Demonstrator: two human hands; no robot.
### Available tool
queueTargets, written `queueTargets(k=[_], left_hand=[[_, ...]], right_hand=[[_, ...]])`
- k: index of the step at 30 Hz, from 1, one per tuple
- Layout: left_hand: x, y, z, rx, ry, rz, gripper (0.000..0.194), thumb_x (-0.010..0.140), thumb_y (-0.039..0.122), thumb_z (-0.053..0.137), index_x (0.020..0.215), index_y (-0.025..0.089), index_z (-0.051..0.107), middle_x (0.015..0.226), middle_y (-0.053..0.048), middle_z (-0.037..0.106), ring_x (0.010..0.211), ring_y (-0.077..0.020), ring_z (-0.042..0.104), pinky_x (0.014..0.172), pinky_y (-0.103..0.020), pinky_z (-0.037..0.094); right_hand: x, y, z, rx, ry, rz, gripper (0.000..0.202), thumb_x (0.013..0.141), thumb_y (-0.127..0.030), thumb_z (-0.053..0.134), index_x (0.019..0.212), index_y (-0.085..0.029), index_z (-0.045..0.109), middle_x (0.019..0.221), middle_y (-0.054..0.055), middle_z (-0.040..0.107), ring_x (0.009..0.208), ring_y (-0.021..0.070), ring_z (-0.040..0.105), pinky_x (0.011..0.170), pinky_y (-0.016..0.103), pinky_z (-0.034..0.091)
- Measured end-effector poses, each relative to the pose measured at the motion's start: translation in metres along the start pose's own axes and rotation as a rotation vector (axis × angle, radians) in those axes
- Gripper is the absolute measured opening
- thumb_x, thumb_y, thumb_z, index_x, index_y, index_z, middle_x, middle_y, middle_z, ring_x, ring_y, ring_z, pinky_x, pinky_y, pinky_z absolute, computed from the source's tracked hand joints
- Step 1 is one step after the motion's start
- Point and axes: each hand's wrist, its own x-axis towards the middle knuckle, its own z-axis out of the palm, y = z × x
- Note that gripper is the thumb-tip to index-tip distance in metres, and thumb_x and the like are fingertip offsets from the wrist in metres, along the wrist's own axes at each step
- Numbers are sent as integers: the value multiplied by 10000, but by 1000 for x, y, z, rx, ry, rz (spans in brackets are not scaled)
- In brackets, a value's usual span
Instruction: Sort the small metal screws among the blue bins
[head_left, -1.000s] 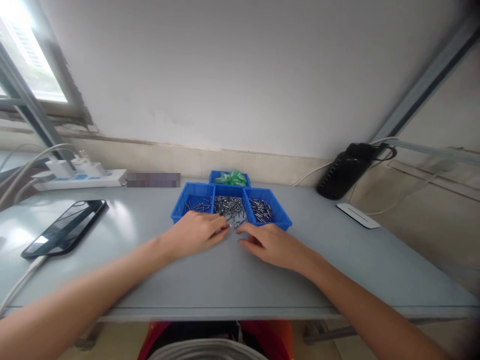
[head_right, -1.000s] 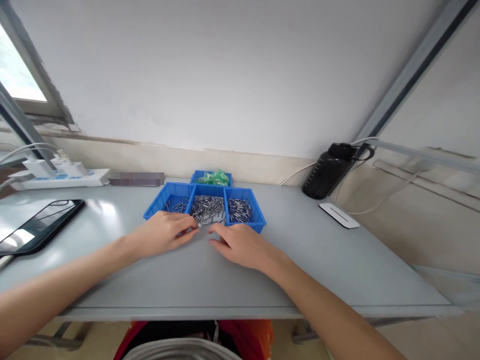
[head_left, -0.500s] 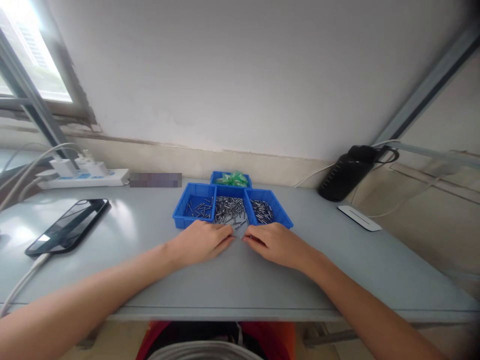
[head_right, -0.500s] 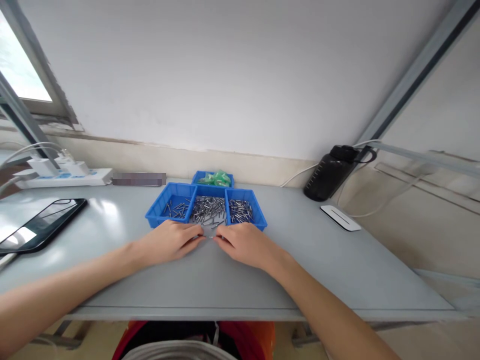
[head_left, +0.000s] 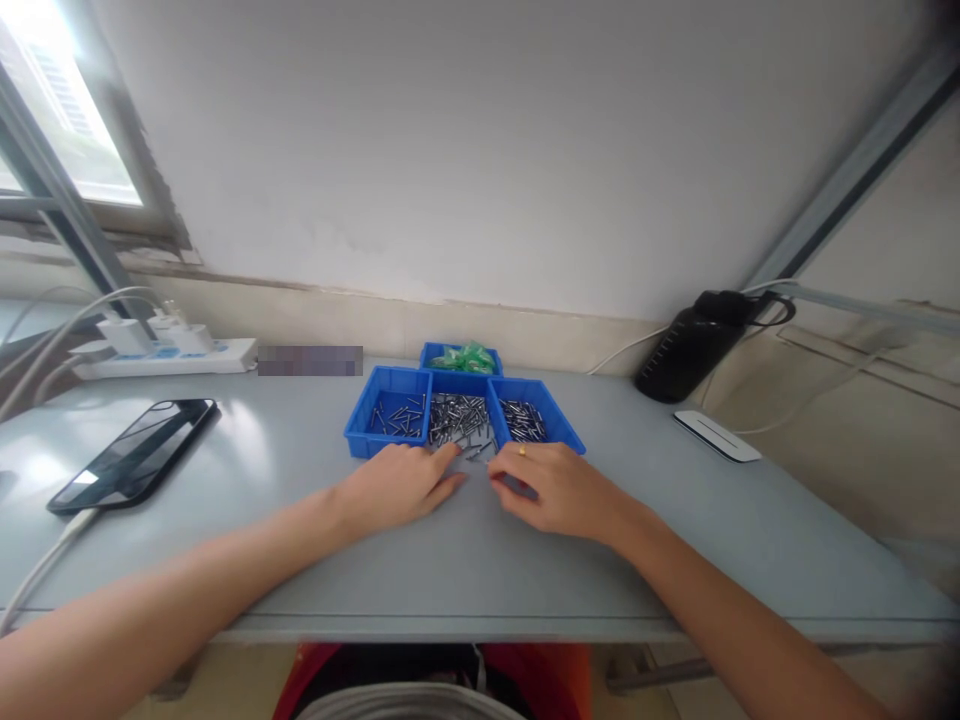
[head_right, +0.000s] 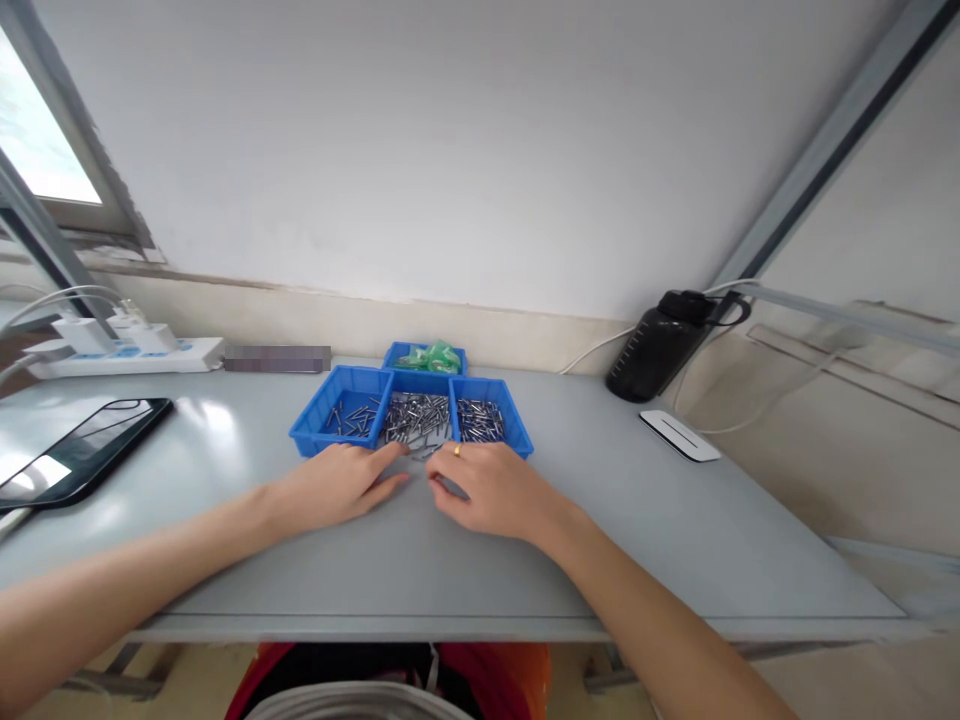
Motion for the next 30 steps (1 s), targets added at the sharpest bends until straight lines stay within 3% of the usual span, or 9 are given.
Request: queueTargets(k=[3,5,8,12,18,23,30], left_hand=[[0,0,3,38,-23,-25,329,910,388,295,1101,174,457,670,-55,639,616,-256,639,552,-334,485],[0,1,6,51,-43,-42,347,904,375,301,1128,162,458,675,-69,639,621,-263,640,561,-346,489],[1,1,10,49,-65,-74,423,900,372,300,1243,145,403,709,-88,649,644,-268,645,576,-358,493],[2,2,13,56,-68,-91,465,905,382,279,1298,150,368,722,-97,654,647,-276,645,572,-371,495],[3,3,10,30,-93,-85,355,904,369,287,1127,177,485,731,-87,648,662,-252,645,596,-339,493],[2,3,9,29,-67,-77,304,898,377,293,990,175,501,693,-74,638,638,-260,640,564,-334,486],[1,1,11,16,-42,-75,425,898,377,310,1271,180,360,766,-86,669,675,-267,650,589,-344,486]], right_hand=[[-1,13,-3,-79,198,136,132,856,-236,424,850,-196,550,769,20,611,690,131,554,646,239,384],[-1,24,-4,-161,298,301,151,864,-283,428,859,-203,556,773,21,621,672,142,558,623,252,385],[0,34,-3,-193,319,418,207,853,-359,458,963,-212,554,799,18,629,671,153,572,598,261,400],[1,26,-2,-65,250,295,225,869,-324,436,1036,-211,535,792,12,629,689,138,581,628,246,423],[1,2,4,5,16,57,191,880,-231,403,980,-213,564,780,5,652,682,126,591,629,230,395],[3,0,12,-17,-233,91,181,882,-251,401,907,-211,577,766,7,665,705,150,613,617,237,369],[5,-1,11,-2,-267,139,169,882,-268,407,884,-205,564,796,17,659,716,151,603,621,237,353]])
